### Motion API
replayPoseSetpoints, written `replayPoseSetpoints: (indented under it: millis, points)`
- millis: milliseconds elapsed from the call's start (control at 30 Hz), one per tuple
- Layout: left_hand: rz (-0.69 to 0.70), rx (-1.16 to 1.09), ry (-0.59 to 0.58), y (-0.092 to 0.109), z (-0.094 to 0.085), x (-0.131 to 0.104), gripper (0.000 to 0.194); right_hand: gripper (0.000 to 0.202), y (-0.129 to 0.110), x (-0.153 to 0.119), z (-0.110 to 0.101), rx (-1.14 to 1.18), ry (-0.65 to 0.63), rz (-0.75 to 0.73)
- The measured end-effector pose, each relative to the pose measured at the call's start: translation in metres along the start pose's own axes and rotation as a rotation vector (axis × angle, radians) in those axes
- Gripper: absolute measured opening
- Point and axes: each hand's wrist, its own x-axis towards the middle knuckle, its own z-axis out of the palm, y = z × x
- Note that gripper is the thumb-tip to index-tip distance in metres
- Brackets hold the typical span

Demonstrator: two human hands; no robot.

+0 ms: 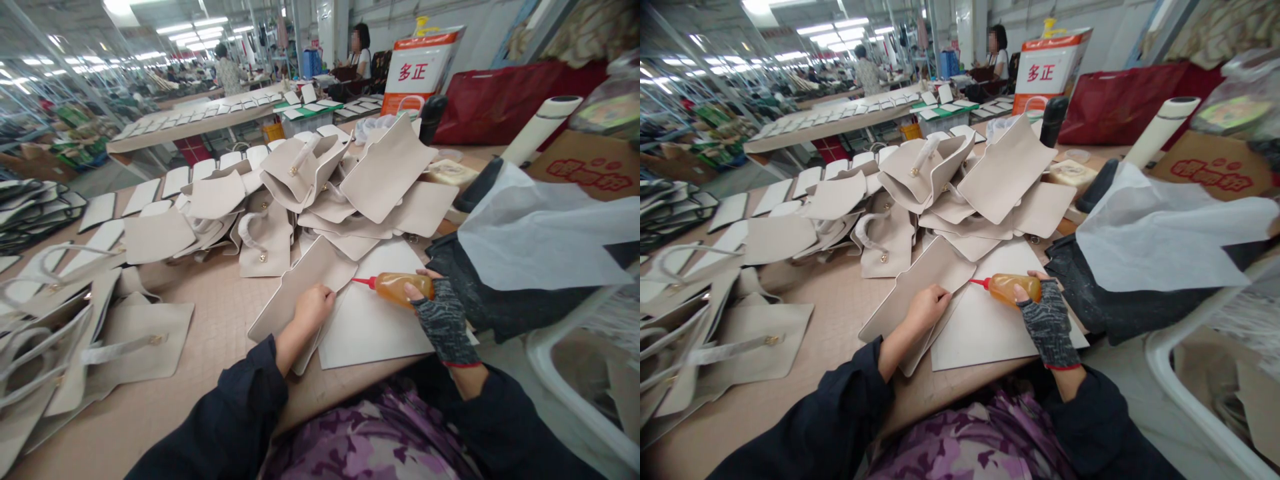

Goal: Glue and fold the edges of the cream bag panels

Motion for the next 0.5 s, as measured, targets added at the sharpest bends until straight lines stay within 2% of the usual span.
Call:
replayPoseSetpoints:
  millis: [133,267,500]
  points:
    - [0.006,-0.007,0.012,0.0001,0.0005,-0.0001,0.030,0.048,-0.0041,-0.0019,0.0002,-0.037,-0.039,-0.027]
    - [0.009,-0.012,0.021,0.0001,0.0013,-0.0004,0.029,0.050,-0.0052,-0.0026,-0.0002,-0.044,0.002,-0.020]
    - [0.017,-0.020,0.027,0.0007,0.0008,-0.0013,0.029,0.047,-0.0065,-0.0044,-0.0017,-0.062,-0.044,-0.058]
